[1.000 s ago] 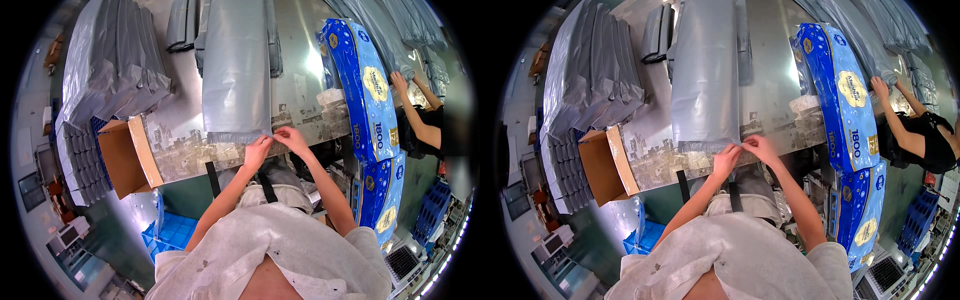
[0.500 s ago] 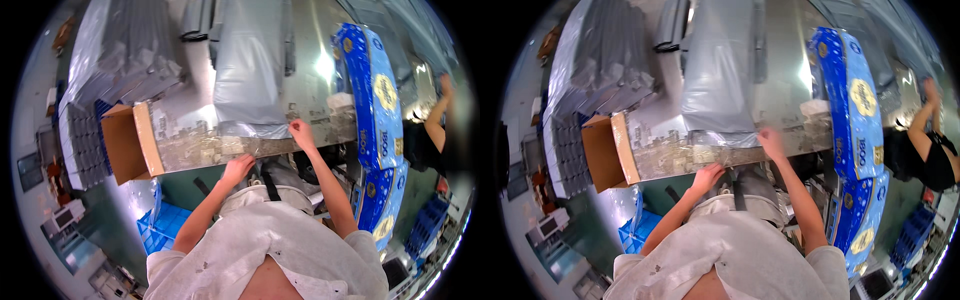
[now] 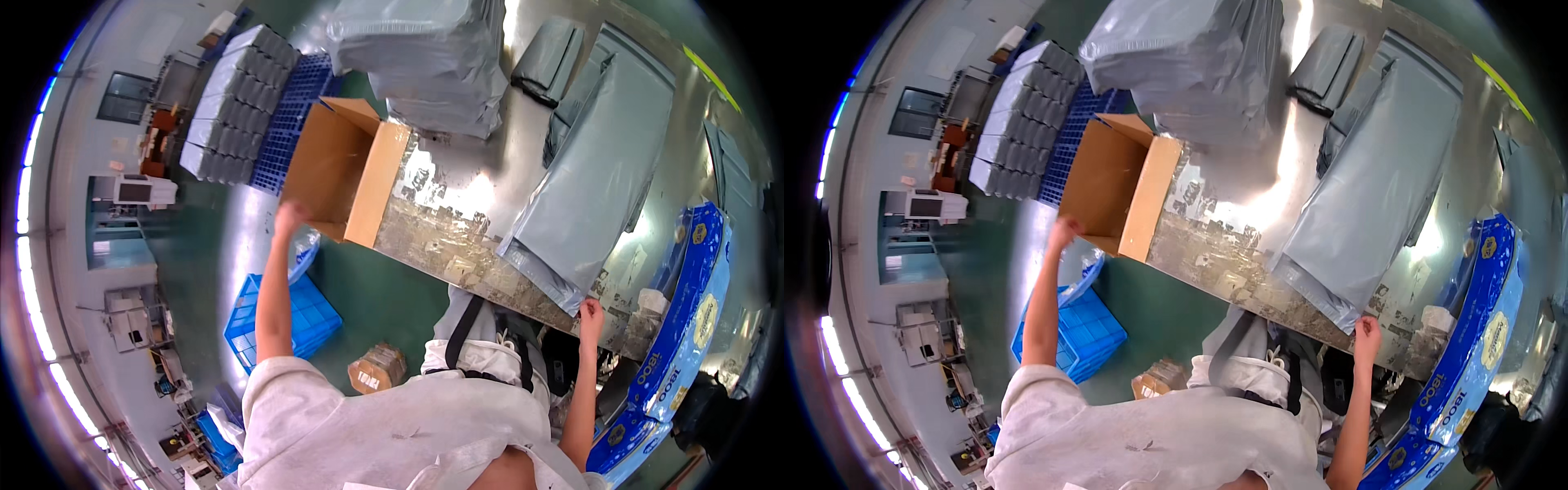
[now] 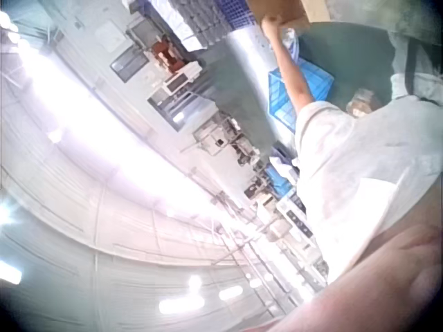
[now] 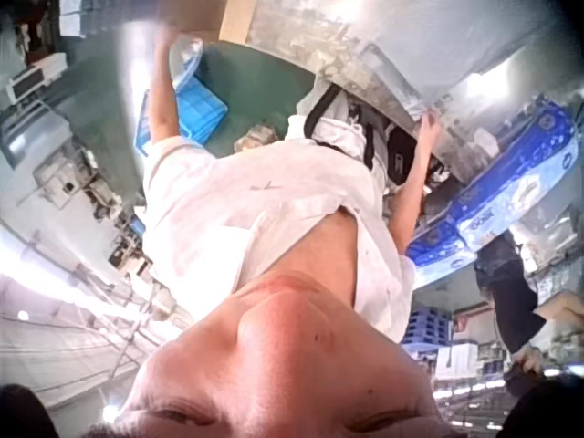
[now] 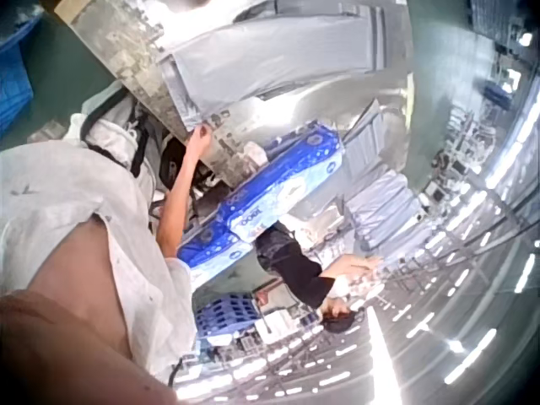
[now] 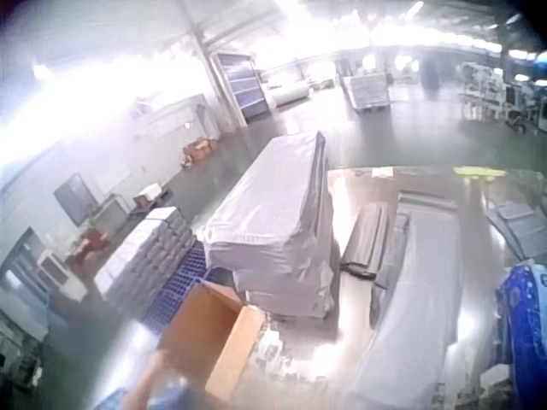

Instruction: The person places packages of tissue paper into gray plastic bags on a metal table. They fold the top of each bag to seal it and then move the sealed package aside. The person repeats this process with multiple packages throughout the clip.

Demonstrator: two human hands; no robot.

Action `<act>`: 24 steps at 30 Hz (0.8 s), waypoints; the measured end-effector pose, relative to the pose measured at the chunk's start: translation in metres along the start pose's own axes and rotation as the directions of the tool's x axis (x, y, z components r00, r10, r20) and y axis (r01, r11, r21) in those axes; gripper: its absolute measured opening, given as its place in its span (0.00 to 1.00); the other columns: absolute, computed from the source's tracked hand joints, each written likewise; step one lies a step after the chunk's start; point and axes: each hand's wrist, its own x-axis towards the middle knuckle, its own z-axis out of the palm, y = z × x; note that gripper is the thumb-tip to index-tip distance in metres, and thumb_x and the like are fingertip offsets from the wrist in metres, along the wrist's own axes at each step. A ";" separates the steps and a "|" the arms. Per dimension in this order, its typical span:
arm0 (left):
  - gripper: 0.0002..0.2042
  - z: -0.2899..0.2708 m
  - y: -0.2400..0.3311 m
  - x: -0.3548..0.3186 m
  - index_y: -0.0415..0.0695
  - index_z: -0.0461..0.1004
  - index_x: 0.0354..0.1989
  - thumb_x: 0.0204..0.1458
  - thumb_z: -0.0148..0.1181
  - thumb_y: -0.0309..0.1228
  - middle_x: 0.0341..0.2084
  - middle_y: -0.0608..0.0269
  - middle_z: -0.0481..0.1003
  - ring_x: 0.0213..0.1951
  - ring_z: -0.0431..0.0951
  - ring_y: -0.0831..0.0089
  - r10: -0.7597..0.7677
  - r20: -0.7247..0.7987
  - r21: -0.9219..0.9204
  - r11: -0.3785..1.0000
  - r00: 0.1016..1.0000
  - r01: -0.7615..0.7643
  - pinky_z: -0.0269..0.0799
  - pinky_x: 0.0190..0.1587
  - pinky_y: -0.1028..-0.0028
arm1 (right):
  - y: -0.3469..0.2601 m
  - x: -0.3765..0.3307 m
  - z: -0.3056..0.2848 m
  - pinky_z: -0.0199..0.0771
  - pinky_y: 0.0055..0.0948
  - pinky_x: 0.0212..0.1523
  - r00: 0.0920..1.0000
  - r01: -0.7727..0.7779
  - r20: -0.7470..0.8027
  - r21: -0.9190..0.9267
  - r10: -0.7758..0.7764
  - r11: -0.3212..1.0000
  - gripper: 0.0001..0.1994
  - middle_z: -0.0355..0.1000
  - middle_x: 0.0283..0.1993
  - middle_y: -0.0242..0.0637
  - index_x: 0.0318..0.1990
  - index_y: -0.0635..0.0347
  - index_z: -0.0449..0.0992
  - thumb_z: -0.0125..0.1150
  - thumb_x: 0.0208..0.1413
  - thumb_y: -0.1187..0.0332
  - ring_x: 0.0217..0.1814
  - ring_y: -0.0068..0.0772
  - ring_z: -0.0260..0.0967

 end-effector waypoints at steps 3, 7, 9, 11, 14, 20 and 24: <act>0.10 0.023 0.051 0.057 0.43 0.78 0.33 0.49 0.65 0.36 0.28 0.54 0.80 0.32 0.80 0.55 -0.123 -0.427 -0.299 0.954 0.896 -0.011 0.75 0.37 0.63 | 0.005 -0.004 -0.001 0.66 0.21 0.33 1.000 -0.016 -0.026 0.012 0.017 1.000 0.06 0.71 0.32 0.28 0.39 0.64 0.72 0.58 0.60 0.69 0.32 0.17 0.66; 0.08 0.136 0.036 0.061 0.43 0.77 0.38 0.54 0.55 0.31 0.37 0.46 0.79 0.41 0.79 0.48 0.088 -0.042 0.200 0.977 0.995 -0.078 0.74 0.42 0.54 | -0.015 -0.003 0.014 0.65 0.22 0.35 0.997 -0.048 -0.066 -0.030 0.046 0.998 0.08 0.70 0.33 0.28 0.43 0.63 0.74 0.58 0.59 0.68 0.34 0.19 0.64; 0.15 0.175 0.030 0.058 0.39 0.76 0.44 0.52 0.56 0.35 0.43 0.43 0.77 0.45 0.78 0.47 0.022 0.282 -0.074 0.997 0.959 -0.001 0.76 0.45 0.56 | -0.021 -0.007 0.012 0.68 0.25 0.38 0.992 -0.052 -0.117 -0.082 0.042 0.995 0.07 0.71 0.31 0.30 0.39 0.63 0.75 0.58 0.59 0.69 0.33 0.22 0.67; 0.11 0.148 0.059 0.079 0.41 0.81 0.38 0.50 0.60 0.33 0.30 0.51 0.81 0.35 0.83 0.58 0.122 0.295 0.230 0.953 0.948 -0.195 0.79 0.39 0.60 | -0.009 -0.018 0.002 0.71 0.24 0.36 0.986 -0.024 -0.168 -0.148 -0.001 0.989 0.06 0.73 0.30 0.31 0.39 0.64 0.75 0.58 0.59 0.70 0.32 0.23 0.70; 0.11 0.095 0.052 0.098 0.41 0.80 0.37 0.47 0.62 0.33 0.24 0.49 0.80 0.31 0.83 0.56 -0.087 0.244 -0.047 0.994 0.966 0.101 0.79 0.34 0.60 | -0.019 -0.032 0.003 0.72 0.24 0.37 0.987 -0.116 -0.132 -0.216 0.089 0.970 0.08 0.76 0.34 0.35 0.41 0.66 0.76 0.60 0.57 0.71 0.34 0.23 0.74; 0.09 0.025 0.178 0.060 0.42 0.68 0.37 0.51 0.58 0.32 0.31 0.45 0.78 0.36 0.78 0.43 0.394 -0.001 0.063 0.917 0.919 -0.394 0.74 0.37 0.54 | -0.147 -0.039 0.037 0.73 0.30 0.42 0.843 0.245 -0.324 -0.479 -0.430 0.843 0.10 0.77 0.39 0.41 0.45 0.62 0.77 0.55 0.56 0.74 0.39 0.36 0.75; 0.13 0.032 0.391 -0.078 0.42 0.76 0.49 0.57 0.57 0.31 0.40 0.56 0.79 0.43 0.80 0.67 0.815 0.202 -0.715 0.502 0.543 -0.487 0.74 0.45 0.70 | -0.177 -0.010 0.057 0.72 0.37 0.48 0.877 0.396 -0.028 -0.525 -0.480 0.754 0.13 0.76 0.44 0.44 0.47 0.60 0.77 0.53 0.55 0.75 0.47 0.44 0.74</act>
